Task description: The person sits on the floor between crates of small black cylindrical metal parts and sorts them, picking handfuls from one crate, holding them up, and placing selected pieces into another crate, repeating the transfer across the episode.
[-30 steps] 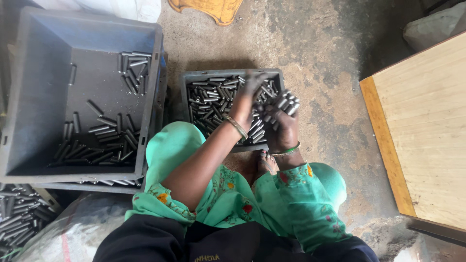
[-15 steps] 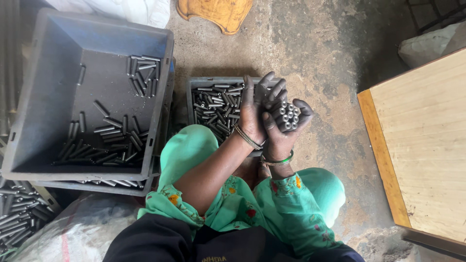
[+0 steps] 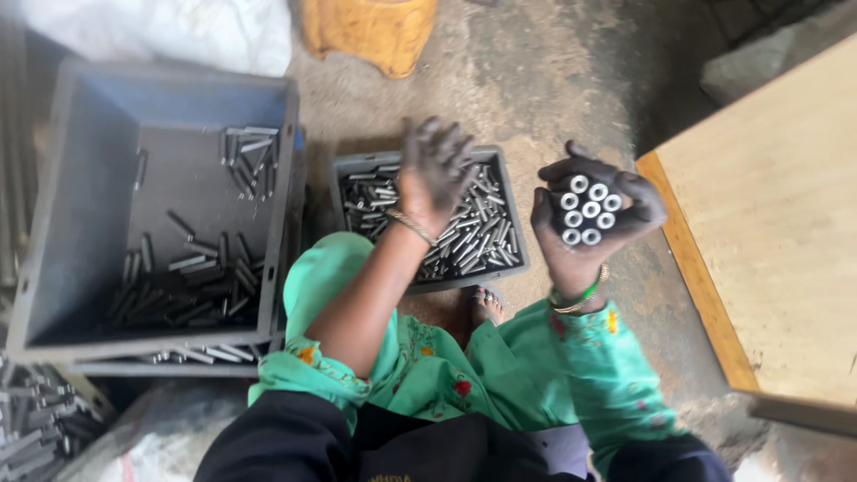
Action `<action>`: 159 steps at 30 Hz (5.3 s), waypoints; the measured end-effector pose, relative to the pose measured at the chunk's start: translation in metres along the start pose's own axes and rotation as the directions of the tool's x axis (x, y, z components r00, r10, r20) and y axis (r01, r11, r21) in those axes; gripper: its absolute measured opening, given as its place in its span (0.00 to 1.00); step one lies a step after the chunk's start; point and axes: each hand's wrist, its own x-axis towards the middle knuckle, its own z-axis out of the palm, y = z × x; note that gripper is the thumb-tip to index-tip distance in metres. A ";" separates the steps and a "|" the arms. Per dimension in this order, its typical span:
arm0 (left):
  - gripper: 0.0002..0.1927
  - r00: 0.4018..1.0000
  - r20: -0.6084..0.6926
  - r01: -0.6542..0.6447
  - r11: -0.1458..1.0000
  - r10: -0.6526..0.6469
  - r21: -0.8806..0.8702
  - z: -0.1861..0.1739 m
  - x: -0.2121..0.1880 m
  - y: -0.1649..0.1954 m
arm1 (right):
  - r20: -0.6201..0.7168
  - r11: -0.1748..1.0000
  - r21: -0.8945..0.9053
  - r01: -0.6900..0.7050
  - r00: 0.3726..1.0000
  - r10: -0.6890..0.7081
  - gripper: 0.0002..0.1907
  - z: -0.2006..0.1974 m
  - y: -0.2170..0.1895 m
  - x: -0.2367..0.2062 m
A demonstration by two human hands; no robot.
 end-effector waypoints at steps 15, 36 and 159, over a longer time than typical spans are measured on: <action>0.45 0.992 -0.121 -0.002 0.984 0.024 0.177 -0.076 0.013 0.059 | 0.050 0.662 -0.521 0.538 0.794 -0.606 0.44 -0.081 -0.114 0.093; 0.53 0.978 -0.187 -0.034 0.962 0.088 0.270 -0.078 0.011 0.067 | -0.004 0.525 -0.683 0.509 0.716 -0.699 0.45 -0.147 -0.115 0.099; 0.33 0.958 -0.213 -0.060 0.860 0.193 0.507 -0.006 -0.001 0.053 | 0.465 -0.445 0.884 -0.145 0.175 0.868 0.07 -0.017 -0.053 0.001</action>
